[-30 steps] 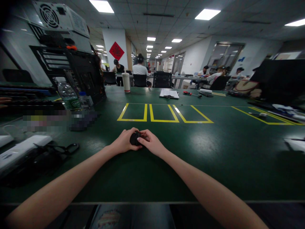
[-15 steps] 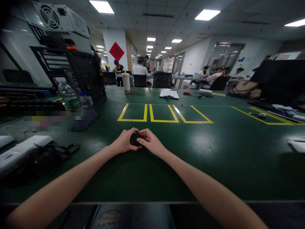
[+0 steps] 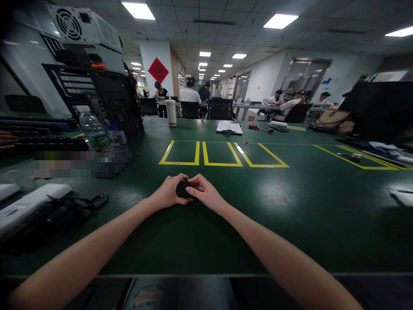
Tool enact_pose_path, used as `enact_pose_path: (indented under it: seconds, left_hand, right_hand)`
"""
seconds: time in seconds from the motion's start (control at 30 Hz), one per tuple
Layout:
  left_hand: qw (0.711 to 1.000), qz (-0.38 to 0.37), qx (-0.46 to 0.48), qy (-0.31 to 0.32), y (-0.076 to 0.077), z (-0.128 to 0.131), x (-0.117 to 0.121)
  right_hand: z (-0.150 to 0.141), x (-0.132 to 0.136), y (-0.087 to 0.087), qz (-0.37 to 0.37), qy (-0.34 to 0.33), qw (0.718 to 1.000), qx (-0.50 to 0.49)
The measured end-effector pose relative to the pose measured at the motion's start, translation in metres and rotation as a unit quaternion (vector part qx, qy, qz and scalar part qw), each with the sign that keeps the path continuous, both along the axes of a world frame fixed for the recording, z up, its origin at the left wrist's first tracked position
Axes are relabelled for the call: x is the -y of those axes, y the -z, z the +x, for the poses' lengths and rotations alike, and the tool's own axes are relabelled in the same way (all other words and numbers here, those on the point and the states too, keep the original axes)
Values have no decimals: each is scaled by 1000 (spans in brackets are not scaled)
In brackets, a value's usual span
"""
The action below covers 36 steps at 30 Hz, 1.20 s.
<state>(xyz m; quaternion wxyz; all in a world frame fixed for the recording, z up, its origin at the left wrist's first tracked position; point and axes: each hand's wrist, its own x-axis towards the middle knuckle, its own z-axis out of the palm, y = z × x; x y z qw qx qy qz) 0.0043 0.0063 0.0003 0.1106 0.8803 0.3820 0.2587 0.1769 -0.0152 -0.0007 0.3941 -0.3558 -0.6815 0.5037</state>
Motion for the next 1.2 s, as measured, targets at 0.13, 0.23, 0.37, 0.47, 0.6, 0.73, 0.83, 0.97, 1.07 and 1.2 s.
enact_pose_path:
  seconds: [0.13,0.23,0.37,0.47,0.6,0.73,0.83,0.97,1.07,1.2]
  left_hand:
    - [1000,4,-6,-1,0,0,-1]
    - [1000,10,-9,-5,1,0,-1]
    - [1000,14,-9,-5,1,1,0]
    - [1000,7,-5,1,0,0,0]
    - [1000,2,-5,1,-2,0,1]
    - [1000,2,-4,1,-2,0,1]
    - [1000,-5,1,4,-2,0,1]
    - [1000,-13,-4,-7,-2,1,1]
    - [1000,-10,-6,-9,-2,1,1]
    - [1000,-2,-6,-2,-2,1,1]
  right_hand:
    - [-1,-4,4,2,9,1000,10]
    - [-1,-6,6,-1,11,1000,23]
    - [-1,-4,3,4,-5,1000,23]
    - [-1,0,0,8,-16,1000,14]
    - [-1,2,0,7,-5,1000,7]
    - [-1,0,1,10,1,1000,7]
    - [-1,0,1,13,6,1000,18]
    - [-2,-1,1,17,20,999,45]
    - [-1,0,1,25,4,998,52]
    - [-1,2,-1,48,1,998,51]
